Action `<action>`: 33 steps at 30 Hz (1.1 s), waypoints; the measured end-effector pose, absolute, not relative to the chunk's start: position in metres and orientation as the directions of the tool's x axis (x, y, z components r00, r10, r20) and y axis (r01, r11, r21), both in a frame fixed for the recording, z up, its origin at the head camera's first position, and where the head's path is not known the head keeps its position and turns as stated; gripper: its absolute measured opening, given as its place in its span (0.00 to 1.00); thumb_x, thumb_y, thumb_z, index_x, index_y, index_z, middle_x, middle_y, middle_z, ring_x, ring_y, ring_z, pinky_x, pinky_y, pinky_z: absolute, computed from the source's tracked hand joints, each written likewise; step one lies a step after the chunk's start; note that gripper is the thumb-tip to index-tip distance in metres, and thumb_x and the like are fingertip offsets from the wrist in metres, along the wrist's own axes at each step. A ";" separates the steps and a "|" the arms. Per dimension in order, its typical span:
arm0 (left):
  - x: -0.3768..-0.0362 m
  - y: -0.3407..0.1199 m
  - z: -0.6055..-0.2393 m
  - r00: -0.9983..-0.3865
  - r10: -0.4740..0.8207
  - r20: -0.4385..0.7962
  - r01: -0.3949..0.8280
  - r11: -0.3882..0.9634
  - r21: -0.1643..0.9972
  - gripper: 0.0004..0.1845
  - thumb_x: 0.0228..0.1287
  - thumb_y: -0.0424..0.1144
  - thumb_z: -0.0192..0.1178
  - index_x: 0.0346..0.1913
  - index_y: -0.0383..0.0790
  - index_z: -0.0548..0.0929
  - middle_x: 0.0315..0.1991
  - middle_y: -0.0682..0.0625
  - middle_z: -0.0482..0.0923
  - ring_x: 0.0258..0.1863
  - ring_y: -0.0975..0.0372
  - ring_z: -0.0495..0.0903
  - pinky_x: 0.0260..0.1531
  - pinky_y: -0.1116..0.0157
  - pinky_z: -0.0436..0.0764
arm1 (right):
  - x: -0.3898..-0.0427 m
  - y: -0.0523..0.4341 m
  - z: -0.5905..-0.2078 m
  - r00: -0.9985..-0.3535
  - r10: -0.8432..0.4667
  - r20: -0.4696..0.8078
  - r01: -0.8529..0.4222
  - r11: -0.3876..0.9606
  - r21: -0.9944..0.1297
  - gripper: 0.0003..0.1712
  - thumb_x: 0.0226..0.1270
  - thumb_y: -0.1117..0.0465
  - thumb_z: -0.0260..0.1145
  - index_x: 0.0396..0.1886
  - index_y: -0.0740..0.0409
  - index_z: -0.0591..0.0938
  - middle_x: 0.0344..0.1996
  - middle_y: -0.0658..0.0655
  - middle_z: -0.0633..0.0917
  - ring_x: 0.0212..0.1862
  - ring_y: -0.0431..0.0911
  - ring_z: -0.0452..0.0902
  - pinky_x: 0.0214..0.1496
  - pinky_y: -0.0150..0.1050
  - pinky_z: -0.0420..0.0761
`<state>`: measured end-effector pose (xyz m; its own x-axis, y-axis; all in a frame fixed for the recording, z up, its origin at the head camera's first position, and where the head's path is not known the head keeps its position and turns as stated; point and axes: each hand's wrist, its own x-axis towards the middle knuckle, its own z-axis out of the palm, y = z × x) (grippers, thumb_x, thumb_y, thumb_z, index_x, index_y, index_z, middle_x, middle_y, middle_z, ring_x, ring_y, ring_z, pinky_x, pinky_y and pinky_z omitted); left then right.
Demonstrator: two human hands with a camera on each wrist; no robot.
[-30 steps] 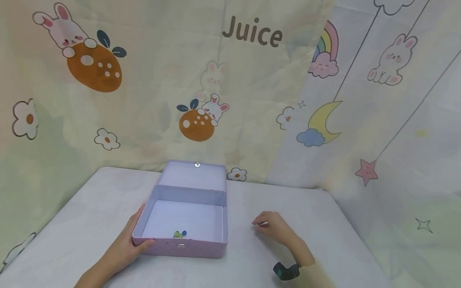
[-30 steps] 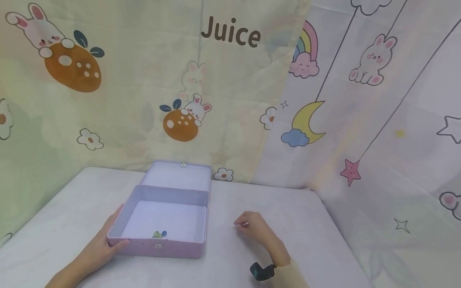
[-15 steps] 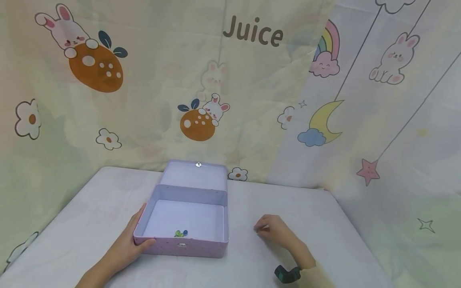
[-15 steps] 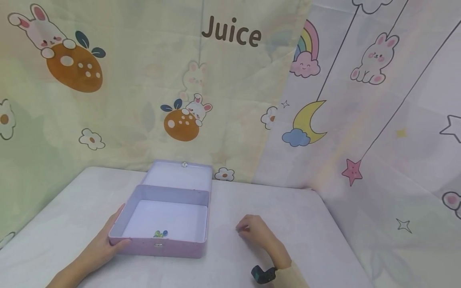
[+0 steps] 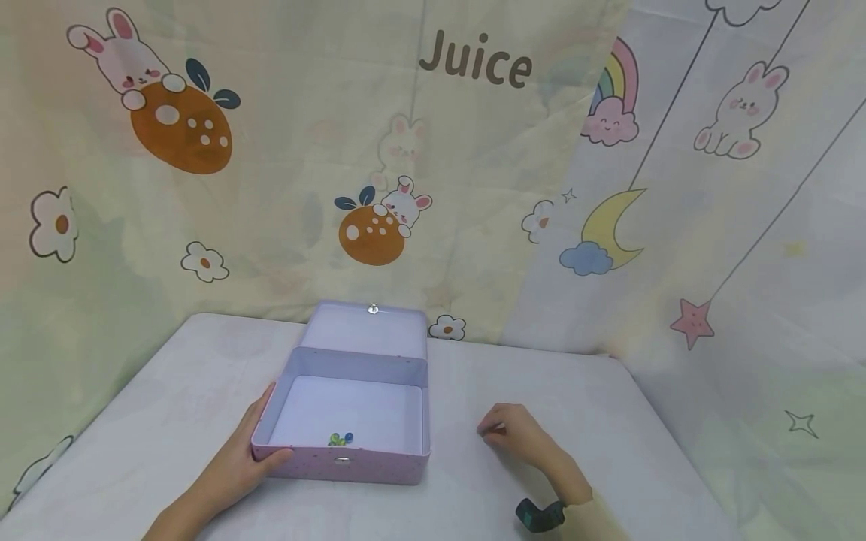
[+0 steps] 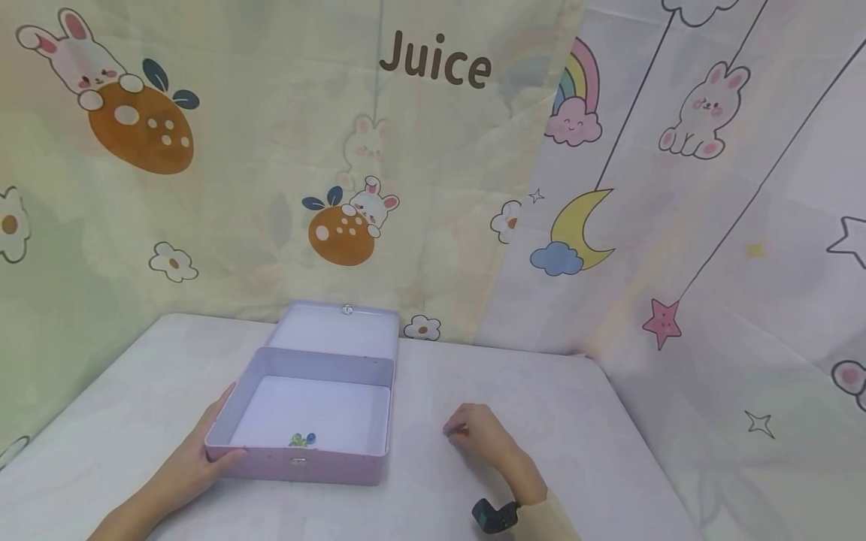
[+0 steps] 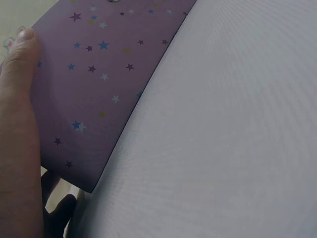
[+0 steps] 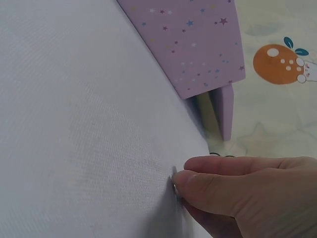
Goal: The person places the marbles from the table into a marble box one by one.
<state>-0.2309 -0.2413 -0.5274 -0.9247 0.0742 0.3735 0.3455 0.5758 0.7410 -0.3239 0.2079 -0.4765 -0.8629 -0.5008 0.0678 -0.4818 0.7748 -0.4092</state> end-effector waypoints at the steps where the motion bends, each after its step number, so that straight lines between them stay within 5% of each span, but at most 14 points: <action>1: -0.231 -0.241 -0.527 -0.925 0.073 0.373 0.344 0.577 0.741 0.57 0.51 0.43 0.69 0.76 0.53 0.41 0.72 0.37 0.51 0.66 0.39 0.57 0.53 0.30 0.61 | -0.324 0.208 -0.476 -0.862 -0.502 0.068 -0.483 0.774 -0.410 0.08 0.54 0.67 0.70 0.35 0.54 0.87 0.33 0.47 0.84 0.40 0.43 0.80 0.42 0.33 0.82; 28: -0.232 -0.241 -0.527 -0.925 0.080 0.372 0.349 0.573 0.742 0.57 0.51 0.43 0.70 0.76 0.51 0.40 0.72 0.36 0.50 0.66 0.35 0.57 0.53 0.30 0.61 | -0.329 0.178 -0.438 -0.835 -0.541 0.101 -0.525 0.728 -0.440 0.09 0.59 0.63 0.69 0.41 0.56 0.87 0.34 0.47 0.86 0.39 0.39 0.81 0.45 0.35 0.83; 33: -0.233 -0.243 -0.530 -0.920 0.074 0.385 0.355 0.576 0.737 0.57 0.51 0.43 0.70 0.76 0.51 0.41 0.72 0.38 0.51 0.70 0.50 0.55 0.54 0.31 0.62 | -0.330 0.164 -0.425 -0.813 -0.573 0.099 -0.552 0.705 -0.446 0.09 0.60 0.62 0.68 0.40 0.55 0.87 0.35 0.46 0.86 0.38 0.38 0.80 0.44 0.33 0.82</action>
